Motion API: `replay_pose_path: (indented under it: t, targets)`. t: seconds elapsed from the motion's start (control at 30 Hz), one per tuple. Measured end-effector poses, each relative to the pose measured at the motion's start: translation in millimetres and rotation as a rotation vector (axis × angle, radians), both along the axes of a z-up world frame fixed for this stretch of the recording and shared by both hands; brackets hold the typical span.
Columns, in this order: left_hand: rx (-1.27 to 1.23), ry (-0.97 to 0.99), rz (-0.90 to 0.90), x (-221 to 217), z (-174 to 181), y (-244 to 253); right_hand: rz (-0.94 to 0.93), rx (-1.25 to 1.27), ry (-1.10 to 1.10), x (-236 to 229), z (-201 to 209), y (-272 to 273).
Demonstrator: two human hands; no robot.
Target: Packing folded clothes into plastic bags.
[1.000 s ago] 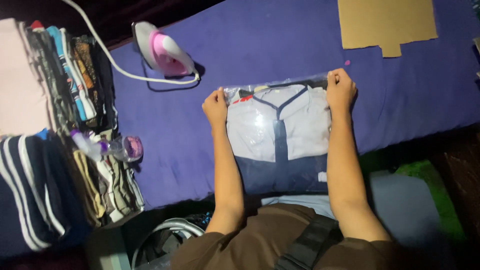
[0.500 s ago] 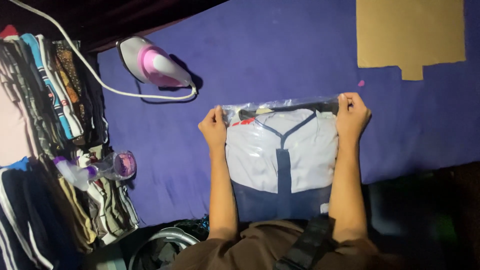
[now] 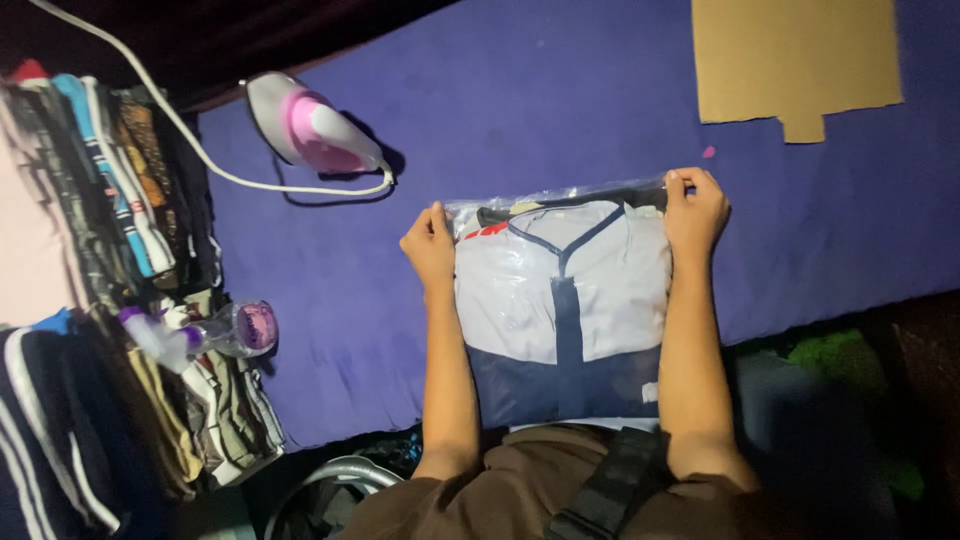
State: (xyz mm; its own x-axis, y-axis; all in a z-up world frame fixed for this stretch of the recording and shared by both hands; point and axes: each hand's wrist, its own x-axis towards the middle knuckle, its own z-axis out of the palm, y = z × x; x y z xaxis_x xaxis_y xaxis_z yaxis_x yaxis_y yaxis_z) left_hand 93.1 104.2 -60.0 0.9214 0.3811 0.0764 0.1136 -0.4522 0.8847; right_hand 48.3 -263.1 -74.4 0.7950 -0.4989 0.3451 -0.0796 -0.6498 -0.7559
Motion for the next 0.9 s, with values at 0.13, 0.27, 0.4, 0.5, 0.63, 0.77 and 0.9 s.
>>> replay_pose_path:
  t: [0.13,0.27,0.4,0.5,0.63,0.77,0.9]
  targets:
    - [0.016,-0.138,0.017,7.2,-30.0,5.2,-0.055,0.053,0.052,2.3,-0.8,-1.0]
    - [0.07,-0.21,-0.006,18.2,-32.6,12.1,0.02,0.069,0.042,22.6,-43.2,-33.1]
    - [0.007,-0.074,-0.133,-10.8,-14.8,33.4,0.176,0.666,0.112,-11.4,-43.6,-43.3]
    - [0.064,-0.016,-0.098,-47.0,13.8,37.0,0.095,0.535,0.163,-46.0,-12.8,-34.6]
    - [0.256,0.258,-0.088,-98.0,31.6,25.0,0.023,0.118,0.383,-92.0,-12.3,-19.6]
    - [0.38,0.362,-0.138,-106.9,30.7,17.3,0.036,0.058,0.474,-99.2,23.3,2.2]
    - [0.298,0.351,-0.154,-92.7,26.4,29.5,0.026,0.107,0.571,-89.4,-0.5,-17.3]
